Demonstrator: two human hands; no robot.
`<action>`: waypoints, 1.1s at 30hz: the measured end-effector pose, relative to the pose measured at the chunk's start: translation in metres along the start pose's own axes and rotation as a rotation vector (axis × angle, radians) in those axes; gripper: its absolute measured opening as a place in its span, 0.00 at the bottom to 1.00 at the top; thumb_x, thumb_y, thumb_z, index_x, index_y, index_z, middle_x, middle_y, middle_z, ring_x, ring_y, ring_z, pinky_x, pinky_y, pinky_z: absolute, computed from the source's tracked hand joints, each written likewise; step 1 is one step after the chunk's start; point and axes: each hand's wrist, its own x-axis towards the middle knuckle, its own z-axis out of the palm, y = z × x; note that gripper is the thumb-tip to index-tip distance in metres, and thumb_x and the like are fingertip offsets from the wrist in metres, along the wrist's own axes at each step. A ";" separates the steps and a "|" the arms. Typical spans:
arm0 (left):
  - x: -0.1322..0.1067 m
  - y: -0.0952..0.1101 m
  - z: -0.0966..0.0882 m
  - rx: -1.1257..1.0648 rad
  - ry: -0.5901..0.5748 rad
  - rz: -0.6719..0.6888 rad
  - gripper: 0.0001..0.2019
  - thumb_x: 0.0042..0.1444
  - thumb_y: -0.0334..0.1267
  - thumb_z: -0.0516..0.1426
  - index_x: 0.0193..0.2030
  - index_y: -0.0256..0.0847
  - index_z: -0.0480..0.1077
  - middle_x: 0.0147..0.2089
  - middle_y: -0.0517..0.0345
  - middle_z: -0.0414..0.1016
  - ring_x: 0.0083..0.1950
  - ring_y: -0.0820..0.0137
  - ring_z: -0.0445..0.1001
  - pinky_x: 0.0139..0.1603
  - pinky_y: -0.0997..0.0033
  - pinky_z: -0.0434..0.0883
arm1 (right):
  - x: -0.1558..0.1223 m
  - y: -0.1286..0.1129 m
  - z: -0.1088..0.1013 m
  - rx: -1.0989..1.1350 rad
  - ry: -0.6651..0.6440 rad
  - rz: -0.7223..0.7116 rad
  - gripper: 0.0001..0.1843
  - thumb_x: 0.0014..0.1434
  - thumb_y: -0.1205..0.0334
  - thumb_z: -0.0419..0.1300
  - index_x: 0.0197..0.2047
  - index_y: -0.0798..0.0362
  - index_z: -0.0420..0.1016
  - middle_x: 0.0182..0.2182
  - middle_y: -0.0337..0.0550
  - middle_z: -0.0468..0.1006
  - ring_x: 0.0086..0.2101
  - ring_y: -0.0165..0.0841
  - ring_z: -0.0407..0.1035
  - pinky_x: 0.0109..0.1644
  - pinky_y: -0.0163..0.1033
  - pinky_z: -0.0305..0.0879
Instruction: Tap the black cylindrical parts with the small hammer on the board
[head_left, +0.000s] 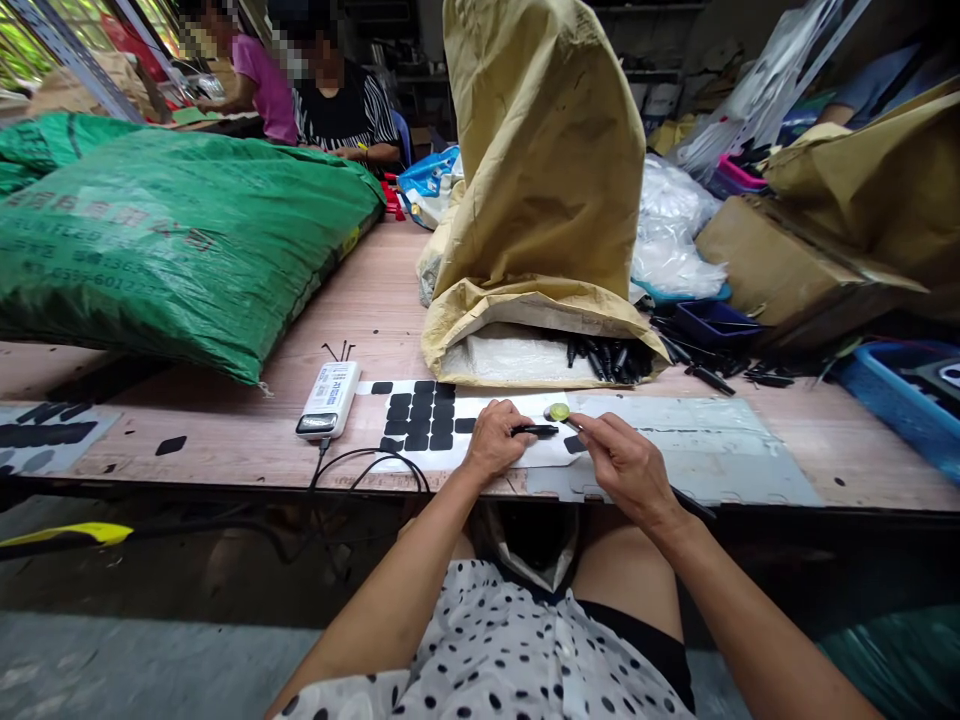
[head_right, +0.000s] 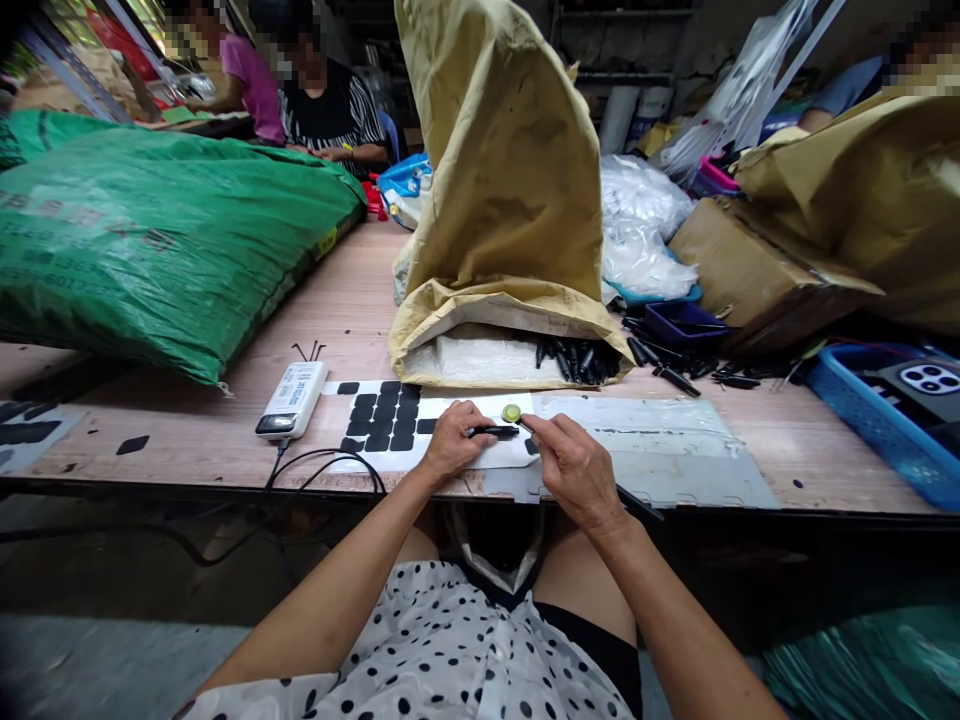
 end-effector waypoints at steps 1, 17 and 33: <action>0.000 0.000 0.000 -0.005 0.001 0.001 0.09 0.51 0.32 0.69 0.40 0.45 0.84 0.36 0.58 0.75 0.44 0.64 0.72 0.49 0.62 0.68 | -0.001 0.001 -0.001 0.008 0.004 0.001 0.20 0.71 0.62 0.52 0.60 0.44 0.78 0.38 0.41 0.79 0.40 0.33 0.75 0.45 0.36 0.70; 0.001 0.005 -0.006 0.026 -0.076 -0.021 0.10 0.49 0.31 0.69 0.39 0.44 0.79 0.40 0.60 0.78 0.47 0.62 0.71 0.51 0.60 0.66 | 0.027 0.089 0.007 -0.198 0.089 0.208 0.15 0.65 0.61 0.58 0.52 0.45 0.82 0.42 0.43 0.80 0.46 0.41 0.72 0.51 0.45 0.67; -0.010 0.027 -0.021 0.048 -0.134 0.080 0.07 0.54 0.35 0.67 0.40 0.43 0.79 0.41 0.56 0.79 0.48 0.61 0.71 0.53 0.60 0.66 | 0.019 0.101 0.021 -0.369 0.100 0.130 0.17 0.67 0.59 0.54 0.54 0.49 0.79 0.39 0.46 0.75 0.40 0.39 0.65 0.44 0.42 0.58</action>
